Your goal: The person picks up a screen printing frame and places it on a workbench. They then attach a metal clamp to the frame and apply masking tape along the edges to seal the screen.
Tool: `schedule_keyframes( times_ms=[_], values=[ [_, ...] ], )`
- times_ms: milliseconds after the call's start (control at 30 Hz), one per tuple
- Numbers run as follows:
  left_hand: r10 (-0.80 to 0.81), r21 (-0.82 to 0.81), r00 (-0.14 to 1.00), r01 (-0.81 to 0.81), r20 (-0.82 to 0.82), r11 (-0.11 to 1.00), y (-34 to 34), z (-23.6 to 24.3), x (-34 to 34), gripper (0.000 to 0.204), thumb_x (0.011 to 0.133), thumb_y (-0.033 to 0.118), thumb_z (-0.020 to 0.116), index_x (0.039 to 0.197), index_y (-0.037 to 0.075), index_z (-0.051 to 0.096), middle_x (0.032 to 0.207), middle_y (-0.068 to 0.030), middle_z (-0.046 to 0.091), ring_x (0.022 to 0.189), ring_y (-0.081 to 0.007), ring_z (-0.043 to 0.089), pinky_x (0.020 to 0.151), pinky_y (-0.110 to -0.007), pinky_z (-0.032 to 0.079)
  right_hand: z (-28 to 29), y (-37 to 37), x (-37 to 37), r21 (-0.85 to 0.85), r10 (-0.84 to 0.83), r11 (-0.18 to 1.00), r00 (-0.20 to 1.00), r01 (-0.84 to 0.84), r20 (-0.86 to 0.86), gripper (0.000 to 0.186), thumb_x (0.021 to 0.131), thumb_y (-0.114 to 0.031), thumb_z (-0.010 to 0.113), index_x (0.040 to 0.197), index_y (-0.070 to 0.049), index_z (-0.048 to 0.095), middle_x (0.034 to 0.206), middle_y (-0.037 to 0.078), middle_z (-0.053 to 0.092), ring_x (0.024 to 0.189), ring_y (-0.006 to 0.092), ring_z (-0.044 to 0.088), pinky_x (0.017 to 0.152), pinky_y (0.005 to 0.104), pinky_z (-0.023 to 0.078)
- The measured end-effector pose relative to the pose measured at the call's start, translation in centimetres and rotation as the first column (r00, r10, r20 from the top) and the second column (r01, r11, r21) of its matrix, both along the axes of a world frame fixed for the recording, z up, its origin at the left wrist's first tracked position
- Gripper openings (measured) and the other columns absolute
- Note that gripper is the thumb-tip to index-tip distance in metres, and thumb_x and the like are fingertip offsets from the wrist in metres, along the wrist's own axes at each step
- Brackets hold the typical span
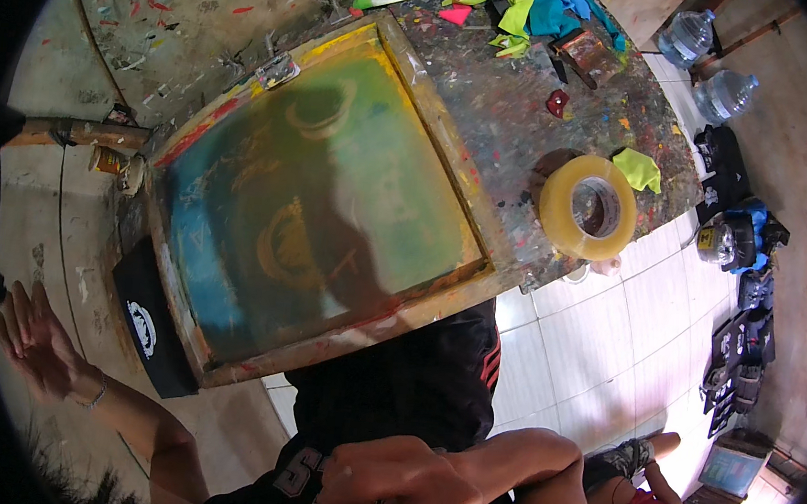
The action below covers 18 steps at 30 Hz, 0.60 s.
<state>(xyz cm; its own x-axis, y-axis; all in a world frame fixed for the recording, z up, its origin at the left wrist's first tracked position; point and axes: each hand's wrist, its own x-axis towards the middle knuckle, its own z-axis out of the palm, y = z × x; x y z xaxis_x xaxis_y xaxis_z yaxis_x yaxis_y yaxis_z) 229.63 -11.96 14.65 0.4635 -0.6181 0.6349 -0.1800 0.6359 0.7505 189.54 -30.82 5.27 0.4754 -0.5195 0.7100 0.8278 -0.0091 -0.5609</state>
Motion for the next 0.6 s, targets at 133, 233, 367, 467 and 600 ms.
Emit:
schedule_keyframes(
  times_ms=[133,233,367,467,600],
  values=[
    [0.086,0.084,0.988,-0.098,0.132,0.992,-1.8,-0.9,1.1,0.039,0.096,0.022,0.060,0.123,-0.005,0.053,0.130,-0.0213,0.053,0.123,-0.0321,0.050,0.108,-0.050,0.034,-1.6,2.2,3.2,0.191,-0.362,0.914,0.932,0.357,-0.009,0.025,0.087,-0.016,0.071,0.105,0.001,0.069,0.096,0.015,0.069,0.071,0.0261,0.061,0.060,0.0393,0.051],
    [0.031,0.422,0.982,-0.108,0.185,0.900,-7.0,-3.2,2.4,0.041,0.095,0.018,0.062,0.131,-0.001,0.056,0.127,-0.0131,0.061,0.114,-0.0241,0.060,0.101,-0.040,0.045,-4.6,1.8,2.1,0.185,-0.189,0.935,0.867,0.302,-0.460,0.016,0.083,0.003,0.072,0.099,0.000,0.076,0.088,0.011,0.067,0.079,0.0195,0.063,0.065,0.0286,0.048],
    [-0.191,0.728,0.970,0.020,0.153,0.686,-18.1,-10.3,3.3,0.018,0.096,0.018,0.065,0.106,0.004,0.064,0.098,-0.0003,0.060,0.095,-0.0104,0.055,0.085,-0.027,0.045,-9.7,3.6,2.5,0.811,0.454,0.576,0.866,-0.104,-0.211,0.063,0.094,-0.001,0.065,0.151,-0.015,0.042,0.102,0.011,0.062,0.081,0.0148,0.055,0.070,0.0291,0.046],
    [-0.352,0.855,0.911,-0.003,0.216,0.518,-23.3,-16.0,2.7,0.019,0.097,0.020,0.064,0.104,0.002,0.066,0.093,0.0021,0.061,0.088,-0.0084,0.055,0.080,-0.026,0.046,-12.4,4.6,2.1,0.888,0.637,0.393,0.767,-0.238,-0.076,0.087,0.095,-0.006,0.065,0.162,-0.024,0.012,0.108,0.011,0.060,0.083,0.0156,0.054,0.076,0.0313,0.045],
    [-0.418,0.906,0.905,0.109,0.079,0.408,-25.8,-21.3,1.1,0.018,0.097,0.019,0.066,0.101,0.002,0.068,0.085,0.0042,0.061,0.079,-0.0075,0.055,0.074,-0.026,0.046,-14.1,5.4,1.7,0.902,0.728,0.262,0.684,-0.343,0.049,0.107,0.091,-0.013,0.073,0.161,-0.033,-0.006,0.117,0.013,0.057,0.085,0.0175,0.054,0.081,0.0339,0.045]
  ],
)
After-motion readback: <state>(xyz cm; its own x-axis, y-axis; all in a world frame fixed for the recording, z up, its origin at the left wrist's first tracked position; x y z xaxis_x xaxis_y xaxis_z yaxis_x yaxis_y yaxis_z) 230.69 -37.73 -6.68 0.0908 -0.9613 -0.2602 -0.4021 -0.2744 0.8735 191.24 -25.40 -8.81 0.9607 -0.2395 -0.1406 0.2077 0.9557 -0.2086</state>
